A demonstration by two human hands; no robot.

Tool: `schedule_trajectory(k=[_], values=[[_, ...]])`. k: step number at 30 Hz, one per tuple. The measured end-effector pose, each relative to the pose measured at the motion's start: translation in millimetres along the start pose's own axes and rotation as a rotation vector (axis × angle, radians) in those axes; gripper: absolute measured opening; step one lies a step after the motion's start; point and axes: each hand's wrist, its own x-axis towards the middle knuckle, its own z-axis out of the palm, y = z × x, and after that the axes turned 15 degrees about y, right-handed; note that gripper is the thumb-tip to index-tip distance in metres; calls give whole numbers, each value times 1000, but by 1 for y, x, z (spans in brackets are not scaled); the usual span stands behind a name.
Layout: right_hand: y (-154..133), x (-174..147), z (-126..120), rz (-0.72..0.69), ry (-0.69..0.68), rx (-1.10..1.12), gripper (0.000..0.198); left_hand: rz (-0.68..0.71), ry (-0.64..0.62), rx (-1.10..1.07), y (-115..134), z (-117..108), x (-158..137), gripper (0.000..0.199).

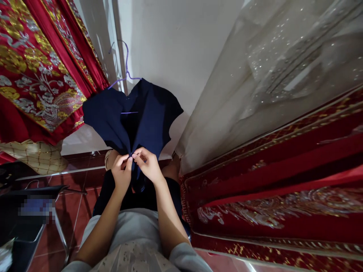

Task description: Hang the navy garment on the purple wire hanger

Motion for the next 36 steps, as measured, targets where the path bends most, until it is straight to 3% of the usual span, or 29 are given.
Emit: schedule_trajectory(k=[13,19,22,28,32,34,36], values=[[2,-6,8,-136,118,14,21,34,-61,-10,22,-10,-4,15],[-11,2,14,-267,140,-117,24,74,-51,30,25,-16,2,15],[-28,38,5,-401,172,-207,26,135,-100,46,30,-17,-3,12],[-87,159,-6,-720,317,-489,32,249,-263,-25,41,-6,-21,15],[-116,180,2,-850,297,-606,36,331,-425,8,42,-5,20,18],[-122,170,2,-883,259,-640,36,398,-499,53,46,-4,61,21],[-124,156,-1,-898,219,-677,34,491,-481,92,56,0,108,25]])
